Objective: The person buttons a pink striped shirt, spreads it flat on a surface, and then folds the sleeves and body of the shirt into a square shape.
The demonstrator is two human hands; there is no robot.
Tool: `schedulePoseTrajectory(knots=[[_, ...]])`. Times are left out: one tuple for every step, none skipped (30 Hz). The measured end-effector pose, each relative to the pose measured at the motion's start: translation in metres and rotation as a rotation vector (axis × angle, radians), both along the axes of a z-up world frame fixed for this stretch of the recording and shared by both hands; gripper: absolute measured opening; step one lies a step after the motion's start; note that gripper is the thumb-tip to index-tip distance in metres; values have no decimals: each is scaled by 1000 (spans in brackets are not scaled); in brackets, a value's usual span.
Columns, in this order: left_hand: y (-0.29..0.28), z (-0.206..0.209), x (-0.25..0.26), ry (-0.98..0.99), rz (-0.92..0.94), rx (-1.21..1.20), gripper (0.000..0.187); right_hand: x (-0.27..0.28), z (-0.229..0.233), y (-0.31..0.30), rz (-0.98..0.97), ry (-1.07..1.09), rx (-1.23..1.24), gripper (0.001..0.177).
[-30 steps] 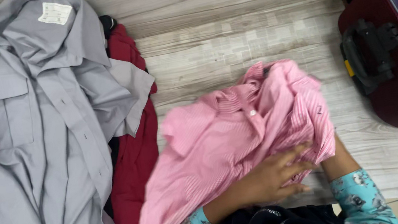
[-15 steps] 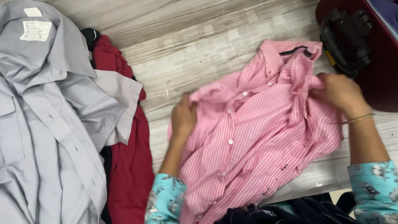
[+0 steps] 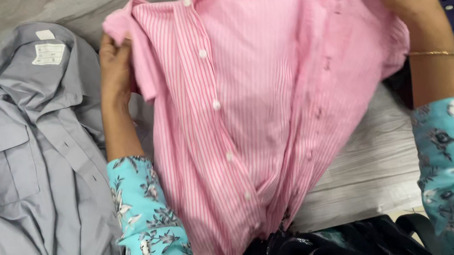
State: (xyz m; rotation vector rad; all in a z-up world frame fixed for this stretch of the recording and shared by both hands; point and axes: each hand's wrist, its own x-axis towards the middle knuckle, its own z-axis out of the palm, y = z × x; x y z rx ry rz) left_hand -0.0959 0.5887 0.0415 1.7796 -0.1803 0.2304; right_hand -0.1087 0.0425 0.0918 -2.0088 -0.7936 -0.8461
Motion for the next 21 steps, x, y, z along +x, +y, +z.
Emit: schedulePoseTrajectory(knots=[[-4,-10,8,-1,90,265,71,-1,-2,5,-150,-41,-120,34],[-5,-24,12,10,179,511,73,1,-6,14,-299,-82,-240,40],[-6,-40,15,52,285,883,80,-5,-19,25,-241,-65,-172,43],[-15,-65,8,-41,280,878,87,-24,-39,31,-183,-48,-105,46],[-21,-87,-5,-133,276,873,93,-45,-60,35,-213,23,-137,41],[-29,-107,-21,-55,209,875,93,-63,-85,42,-242,94,-169,36],[-43,-131,-44,29,139,875,93,-84,-111,46,-302,267,-149,36],[-50,-148,-68,74,39,932,91,-106,-137,46,-335,447,-90,36],[-57,-162,-92,119,-59,984,90,-129,-161,45,-488,620,-154,39],[-63,-175,-118,98,-69,981,87,-150,-184,44,-541,582,-241,45],[-67,-185,-137,72,-76,978,84,-166,-204,44,-592,536,-327,51],[-70,-194,-153,78,-68,933,85,-185,-223,45,-611,599,-334,59],[-73,-204,-166,87,-63,887,85,-201,-238,48,-629,666,-342,68],[-76,-212,-174,96,-57,841,86,-209,-251,53,-562,632,-389,76],[-79,-220,-179,49,-32,902,85,-215,-263,64,-495,603,-433,84],[-83,-228,-184,1,-7,961,84,-218,-269,72,-428,574,-476,93],[-87,-233,-184,-53,21,1020,83,-218,-271,80,-358,686,-537,101],[-90,-237,-181,-42,32,1021,82,-218,-271,93,-288,799,-596,110],[-91,-240,-175,-31,43,1024,82,-217,-269,101,-218,912,-653,119],[-92,-243,-168,-21,54,1027,82,-213,-264,105,-159,904,-572,115],[-91,-245,-162,-6,79,1047,79,-208,-260,111,-98,895,-491,111]])
